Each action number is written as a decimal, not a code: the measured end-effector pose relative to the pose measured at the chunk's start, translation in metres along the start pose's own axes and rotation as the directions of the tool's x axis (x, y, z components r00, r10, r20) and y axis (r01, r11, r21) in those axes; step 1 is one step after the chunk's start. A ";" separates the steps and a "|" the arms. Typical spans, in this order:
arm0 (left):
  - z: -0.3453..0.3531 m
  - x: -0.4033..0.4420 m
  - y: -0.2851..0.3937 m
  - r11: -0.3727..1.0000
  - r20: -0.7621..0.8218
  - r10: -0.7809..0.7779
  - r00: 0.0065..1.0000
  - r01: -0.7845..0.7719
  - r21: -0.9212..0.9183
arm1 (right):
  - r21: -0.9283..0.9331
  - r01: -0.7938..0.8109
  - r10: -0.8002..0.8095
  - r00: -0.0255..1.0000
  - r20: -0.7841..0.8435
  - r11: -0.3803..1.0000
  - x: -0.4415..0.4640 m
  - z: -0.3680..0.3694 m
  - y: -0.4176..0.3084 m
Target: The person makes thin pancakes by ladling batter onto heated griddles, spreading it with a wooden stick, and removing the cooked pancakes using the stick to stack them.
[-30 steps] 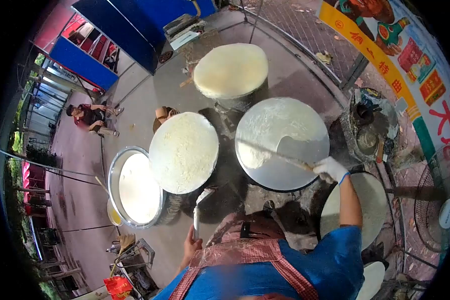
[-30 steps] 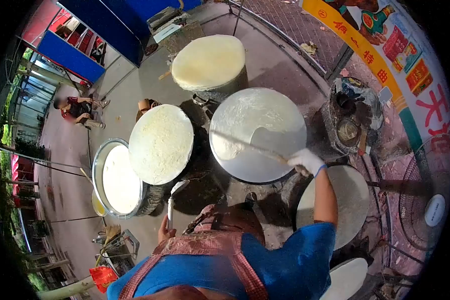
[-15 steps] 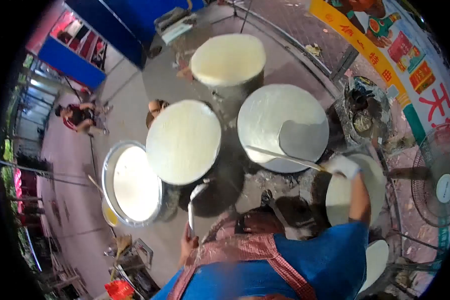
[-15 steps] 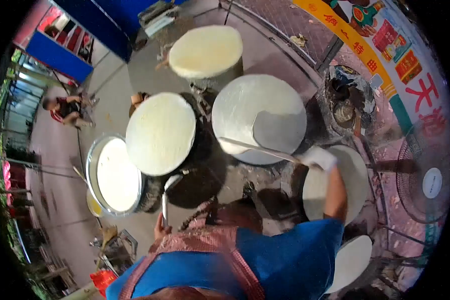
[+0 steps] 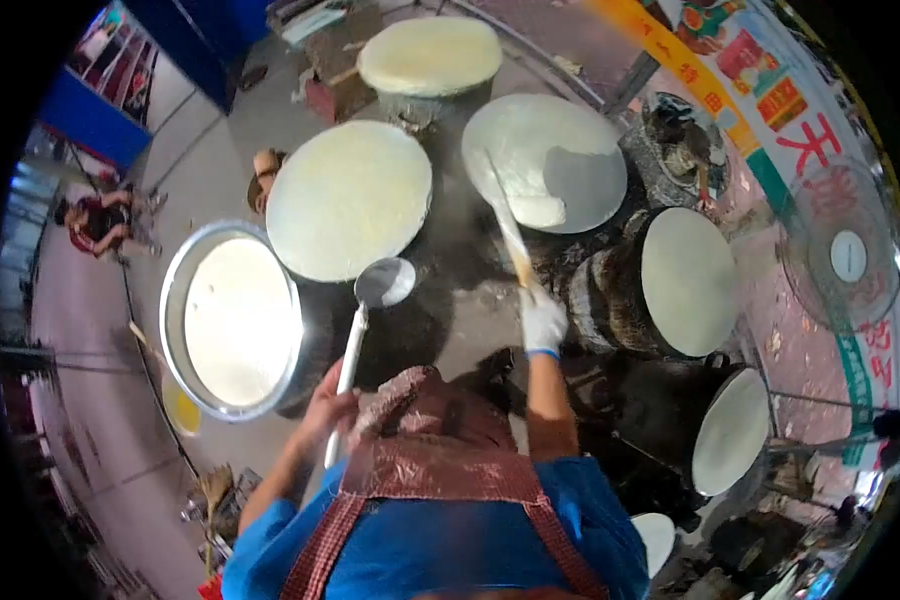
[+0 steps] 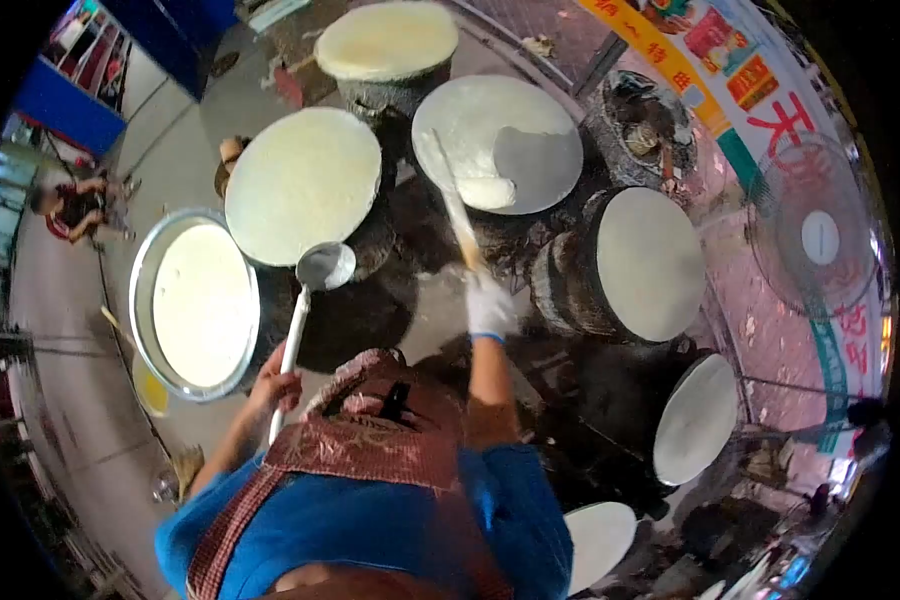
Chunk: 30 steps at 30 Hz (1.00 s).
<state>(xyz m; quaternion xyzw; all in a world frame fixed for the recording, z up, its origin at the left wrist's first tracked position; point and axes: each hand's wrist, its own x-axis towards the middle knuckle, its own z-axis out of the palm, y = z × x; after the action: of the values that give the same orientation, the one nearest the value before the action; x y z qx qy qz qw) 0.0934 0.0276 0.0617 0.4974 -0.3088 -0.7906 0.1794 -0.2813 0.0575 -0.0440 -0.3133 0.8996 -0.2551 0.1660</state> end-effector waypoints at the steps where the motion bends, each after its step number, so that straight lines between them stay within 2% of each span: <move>1: -0.006 -0.005 -0.002 0.999 0.039 0.023 0.999 -0.022 -0.025 | 0.046 0.047 -0.044 0.996 -0.078 0.998 0.001 -0.004 0.025; 2: -0.001 -0.018 0.003 0.985 0.021 -0.029 0.999 0.033 -0.167 | -0.050 -0.036 0.034 0.998 -0.048 0.998 -0.003 -0.023 0.038; 3: 0.001 -0.030 0.009 0.969 0.080 -0.076 0.994 0.092 -0.228 | -0.150 -0.121 0.120 0.993 -0.019 0.981 -0.011 -0.040 0.052; 4: -0.005 -0.033 0.003 0.943 0.151 -0.057 0.987 0.103 -0.317 | -0.118 -0.049 0.031 0.988 -0.149 0.992 -0.010 -0.039 0.061; 5: -0.012 -0.033 -0.004 0.905 0.220 -0.030 0.975 0.120 -0.408 | 0.023 -0.091 0.093 0.985 -0.148 0.996 0.000 -0.029 0.062; 7: -0.020 -0.028 -0.017 0.826 0.236 -0.071 0.969 0.189 -0.531 | 0.278 -0.168 0.203 0.974 -0.102 0.946 0.004 -0.015 0.012; 8: -0.024 -0.023 -0.022 0.812 0.292 -0.013 0.956 0.180 -0.555 | 0.227 -0.157 0.172 0.984 -0.048 0.961 0.004 0.000 -0.016; 9: -0.023 -0.017 -0.023 0.797 0.319 -0.021 0.947 0.208 -0.566 | 0.176 -0.133 0.134 0.991 0.006 0.975 0.013 0.009 -0.033; 11: -0.047 -0.002 -0.046 0.741 0.218 -0.116 0.969 0.230 -0.630 | 0.109 0.024 -0.028 0.999 0.035 0.994 0.024 0.017 -0.007; 12: -0.036 -0.008 -0.040 0.864 0.199 0.033 0.979 0.072 -0.499 | 0.061 -0.064 0.064 0.998 0.002 0.996 0.014 -0.016 -0.006; 13: -0.040 -0.007 -0.044 0.822 0.259 0.040 0.965 0.116 -0.557 | 0.175 -0.027 0.034 0.999 -0.040 0.984 0.037 -0.002 0.045; 15: -0.006 -0.029 -0.023 0.842 0.230 0.064 0.971 0.071 -0.534 | -0.032 0.067 -0.069 0.994 -0.086 0.997 0.057 -0.044 0.077; 16: -0.013 -0.024 -0.030 0.824 0.223 0.056 0.973 0.081 -0.560 | 0.132 0.005 0.013 0.991 -0.132 0.991 0.055 -0.062 0.053; 18: -0.017 -0.013 -0.036 0.724 0.268 -0.009 0.963 0.191 -0.663 | 0.219 0.032 0.021 0.972 -0.236 0.975 0.070 -0.052 0.020; 19: -0.018 -0.004 -0.039 0.664 0.294 -0.031 0.955 0.239 -0.708 | 0.209 -0.044 0.077 0.985 -0.154 0.977 0.059 -0.057 -0.015; 20: -0.022 0.006 -0.044 0.583 0.350 -0.084 0.933 0.331 -0.742 | 0.103 0.056 -0.049 0.996 -0.076 0.993 0.058 -0.043 -0.022; 21: -0.020 0.010 -0.043 0.623 0.325 -0.102 0.940 0.316 -0.716 | 0.016 0.166 -0.167 0.986 0.016 0.986 0.056 -0.030 -0.022; 22: -0.017 0.013 -0.040 0.662 0.300 -0.121 0.946 0.302 -0.686 | 0.028 0.101 -0.103 0.993 0.051 0.994 0.049 -0.032 -0.011; 23: -0.011 0.012 -0.035 0.778 0.242 -0.085 0.967 0.216 -0.590 | 0.038 0.035 -0.038 0.996 0.083 0.999 0.042 -0.041 0.009; 24: -0.004 0.010 -0.030 0.871 0.182 -0.049 0.982 0.131 -0.473 | 0.057 0.064 -0.062 0.998 -0.031 0.996 0.058 -0.028 0.055; 25: -0.002 0.008 -0.025 0.781 0.306 -0.054 0.950 0.232 -0.580 | 0.025 0.083 -0.080 0.993 -0.084 0.996 0.073 -0.045 0.069; 27: 0.001 0.014 -0.021 0.865 0.274 -0.115 0.955 0.232 -0.446 | -0.017 0.101 -0.102 0.972 -0.209 0.995 0.110 -0.062 0.090; 28: 0.011 0.017 -0.018 0.876 0.247 -0.105 0.963 0.207 -0.436 | 0.090 0.026 -0.010 0.985 -0.170 0.996 0.125 -0.069 0.066; 29: 0.016 0.022 -0.018 0.835 0.258 -0.151 0.954 0.263 -0.484 | 0.183 -0.056 0.079 0.989 -0.121 0.982 0.125 -0.075 0.040; 30: 0.020 0.033 -0.021 0.785 0.273 -0.195 0.942 0.317 -0.533 | 0.110 0.060 -0.045 0.990 -0.133 0.992 0.112 -0.070 0.027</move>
<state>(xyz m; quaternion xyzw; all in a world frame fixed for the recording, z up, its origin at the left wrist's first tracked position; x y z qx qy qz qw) 0.0618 0.0300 0.0315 0.3749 -0.0045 -0.9098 0.1779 -0.4104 0.0278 -0.0182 -0.3098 0.8838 -0.3301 0.1177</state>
